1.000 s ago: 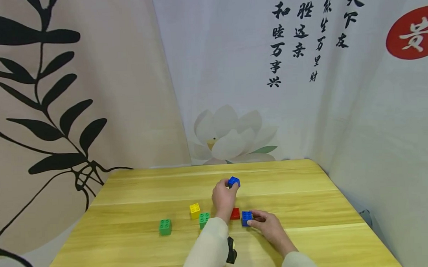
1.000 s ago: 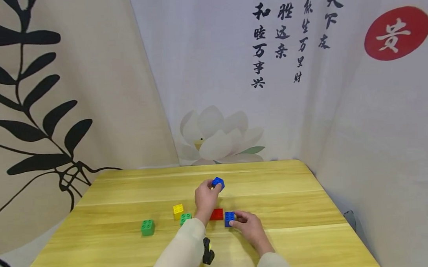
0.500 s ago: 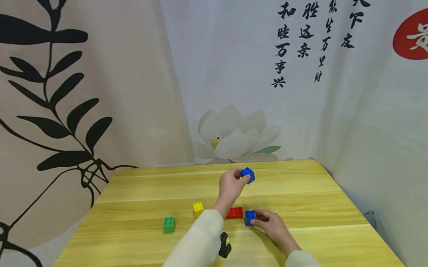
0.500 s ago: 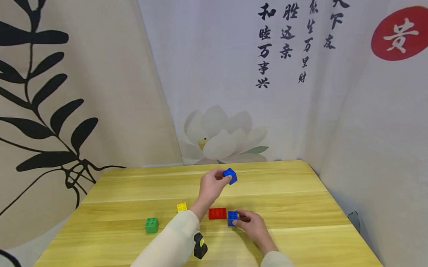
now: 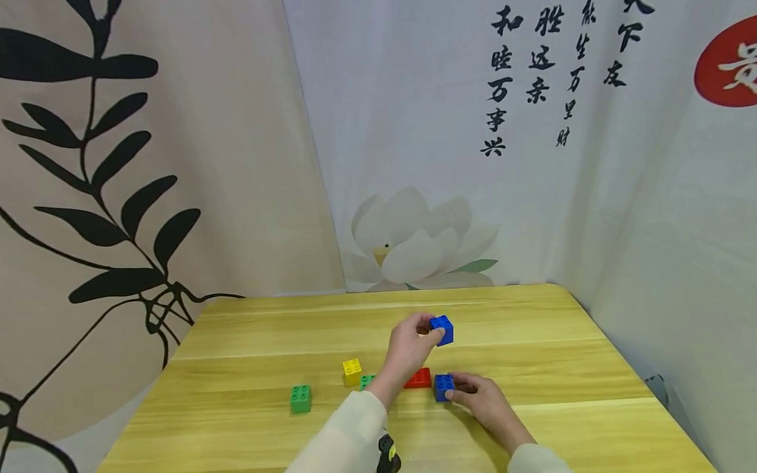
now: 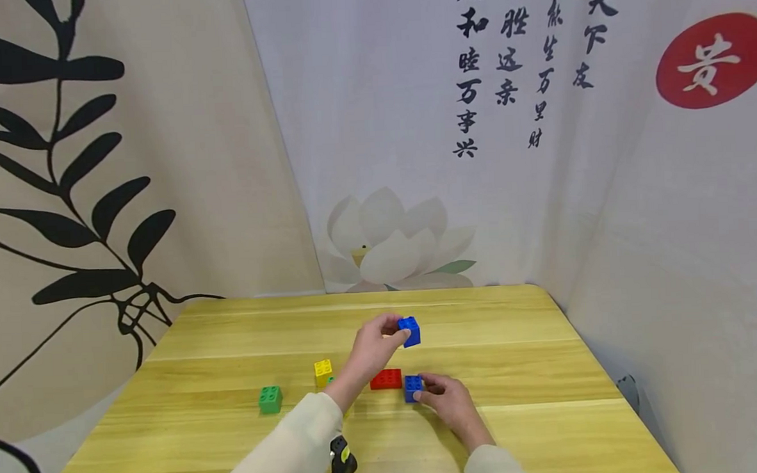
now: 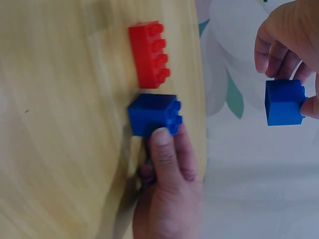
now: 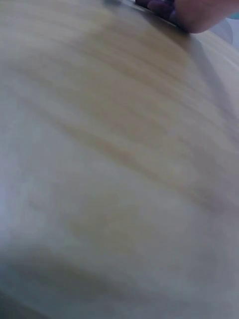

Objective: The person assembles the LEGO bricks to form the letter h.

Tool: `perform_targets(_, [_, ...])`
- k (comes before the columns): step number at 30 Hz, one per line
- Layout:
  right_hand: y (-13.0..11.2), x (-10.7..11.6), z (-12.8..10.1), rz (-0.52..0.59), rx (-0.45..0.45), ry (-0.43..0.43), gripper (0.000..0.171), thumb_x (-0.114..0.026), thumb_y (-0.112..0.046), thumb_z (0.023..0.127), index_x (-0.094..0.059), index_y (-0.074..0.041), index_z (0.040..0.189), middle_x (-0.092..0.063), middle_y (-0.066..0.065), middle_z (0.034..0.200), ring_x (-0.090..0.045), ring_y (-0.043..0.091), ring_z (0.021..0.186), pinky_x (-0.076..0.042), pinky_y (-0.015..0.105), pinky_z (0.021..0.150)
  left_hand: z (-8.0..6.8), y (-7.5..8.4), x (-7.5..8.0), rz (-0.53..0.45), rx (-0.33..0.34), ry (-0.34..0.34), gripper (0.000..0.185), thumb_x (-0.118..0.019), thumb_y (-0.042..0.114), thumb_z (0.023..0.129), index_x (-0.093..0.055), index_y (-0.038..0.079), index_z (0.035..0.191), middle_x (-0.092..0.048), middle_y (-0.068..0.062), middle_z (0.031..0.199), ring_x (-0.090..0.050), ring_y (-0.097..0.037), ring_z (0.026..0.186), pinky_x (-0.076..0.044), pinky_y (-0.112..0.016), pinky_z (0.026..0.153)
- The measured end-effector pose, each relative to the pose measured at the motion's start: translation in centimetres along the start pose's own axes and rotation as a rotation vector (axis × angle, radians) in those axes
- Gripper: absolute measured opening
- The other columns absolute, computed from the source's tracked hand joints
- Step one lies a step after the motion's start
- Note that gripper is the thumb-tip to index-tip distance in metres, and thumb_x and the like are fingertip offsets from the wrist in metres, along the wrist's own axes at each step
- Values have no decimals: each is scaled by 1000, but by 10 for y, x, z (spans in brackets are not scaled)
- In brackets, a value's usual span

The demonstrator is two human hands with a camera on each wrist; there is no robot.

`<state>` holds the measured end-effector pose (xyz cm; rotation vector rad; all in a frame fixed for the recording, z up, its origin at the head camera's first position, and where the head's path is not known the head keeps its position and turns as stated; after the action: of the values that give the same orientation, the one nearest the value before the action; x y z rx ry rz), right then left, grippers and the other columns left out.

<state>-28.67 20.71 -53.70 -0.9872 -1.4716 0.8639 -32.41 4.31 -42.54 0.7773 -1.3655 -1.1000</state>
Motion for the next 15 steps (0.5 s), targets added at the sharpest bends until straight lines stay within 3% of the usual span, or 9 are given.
perform_targets(10, [-2,0,-2,-8,35,5,45,-75,-22,87,-65,-6,128,-70,12,118,-65,26,111,-51,48,98,-16,-14,-14,16,5,-48,35,-60,25,98,-60,10,129,-66,-5,116,-59,-20,111,-51,-43,97])
perform_targets(15, [0,0,-2,-10,54,-5,46,-74,-23,87,-64,-6,129,-70,13,119,-64,27,112,-50,48,98,-21,-21,-17,21,26,-65,36,-59,24,99,-58,9,131,-65,-7,120,-59,-22,113,-51,-45,96])
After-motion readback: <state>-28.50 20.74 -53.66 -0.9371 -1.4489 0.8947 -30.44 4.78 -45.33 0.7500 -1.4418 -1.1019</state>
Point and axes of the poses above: each hand's wrist, its own z-axis towards the middle knuckle, its own x-axis out of the back of the hand, y = z × x, the point moved 2 cm from there along z, towards the middle knuckle
